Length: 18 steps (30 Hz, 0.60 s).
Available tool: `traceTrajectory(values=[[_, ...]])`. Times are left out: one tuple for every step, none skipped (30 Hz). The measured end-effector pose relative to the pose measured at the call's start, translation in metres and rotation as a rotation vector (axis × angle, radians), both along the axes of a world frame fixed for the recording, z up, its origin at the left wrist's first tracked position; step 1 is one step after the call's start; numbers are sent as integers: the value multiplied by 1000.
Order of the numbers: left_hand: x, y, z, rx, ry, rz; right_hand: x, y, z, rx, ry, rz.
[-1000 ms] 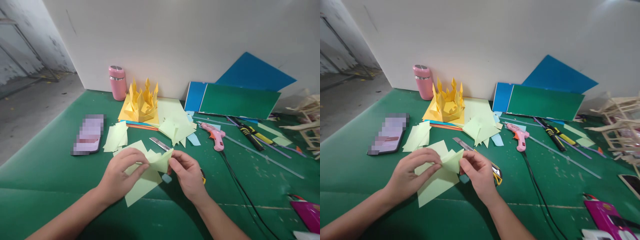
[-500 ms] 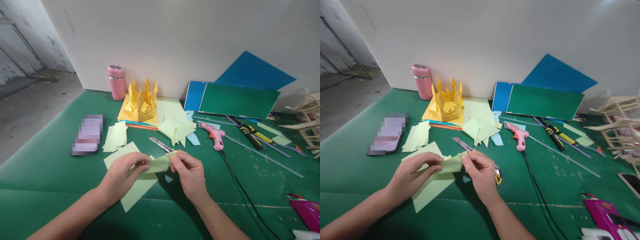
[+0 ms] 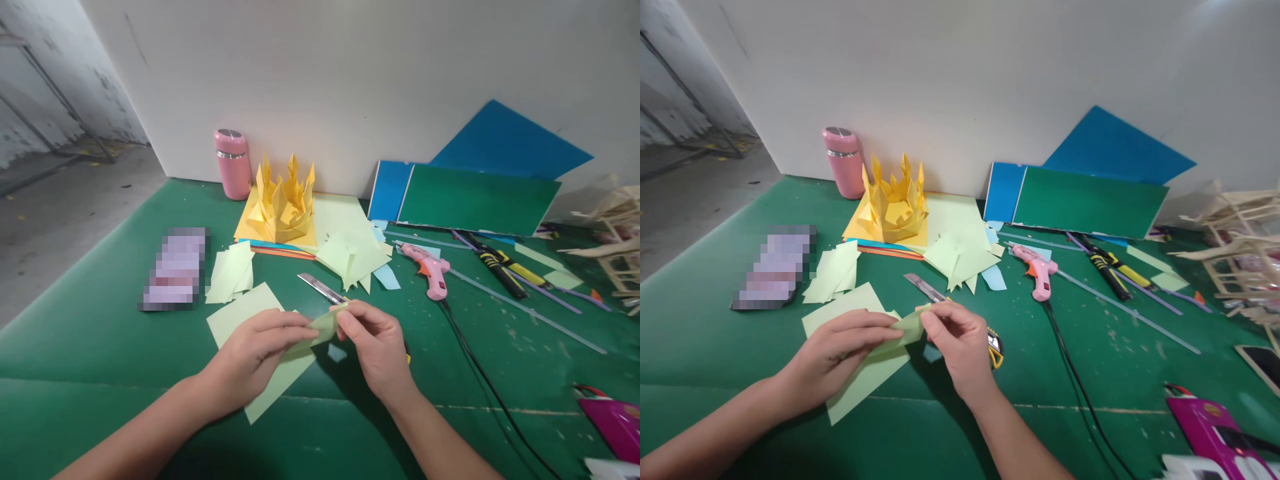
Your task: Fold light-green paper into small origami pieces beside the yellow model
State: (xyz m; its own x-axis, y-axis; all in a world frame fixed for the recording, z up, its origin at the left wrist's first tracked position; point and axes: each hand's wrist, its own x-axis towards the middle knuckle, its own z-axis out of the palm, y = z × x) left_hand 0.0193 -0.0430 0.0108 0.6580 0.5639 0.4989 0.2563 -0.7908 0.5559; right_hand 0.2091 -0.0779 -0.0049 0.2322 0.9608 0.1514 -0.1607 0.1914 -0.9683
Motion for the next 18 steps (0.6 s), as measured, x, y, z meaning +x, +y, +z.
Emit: traceTrajectory(values=[[0, 0, 0, -20, 11, -11, 0, 0, 0, -5, 21, 13], [1, 0, 0, -38, 19, -21, 0, 0, -1, -10, 45, 28], [1, 0, 1, -50, 22, -30, -1, 0, -1, -15, 69, 46], [2, 0, 1, -59, 22, -40, -1, 0, 0, -23, 91, 66], [2, 0, 2, -68, 22, -49, -1, 0, 0, -34, 112, 86], [2, -1, 2, -79, 23, -59, -1, 0, 0, -48, 132, 103], [3, -1, 3, -92, 25, -66, -1, 0, 1, -65, 149, 118], [3, -1, 3, -105, 25, -73, -1, -1, 2, -85, 165, 132], [3, -1, 4, -117, 25, -79, -2, -1, 3, -105, 182, 144], [4, -1, 4, -127, 23, -84, -2, -1, 4, -125, 200, 156], [4, -1, 4, -134, 19, -88, -2, -1, 5, -144, 217, 166], [5, -1, 5, -137, 15, -93, -3, -1, 6, -161, 233, 175], [5, -1, 5, -142, 13, -98, -3, -1, 7, -173, 246, 181], [5, -1, 5, -144, 12, -104, -3, -1, 7, -180, 254, 185], [6, -1, 5, -144, 9, -111, -3, -1, 7, -183, 258, 185], [6, -1, 5, -142, 4, -119, -3, -1, 7, -180, 256, 185], [6, -1, 5, -142, 2, -125, -3, -1, 7, -174, 251, 184], [6, -1, 5, -142, 3, -129, -3, -1, 7, -166, 246, 183]])
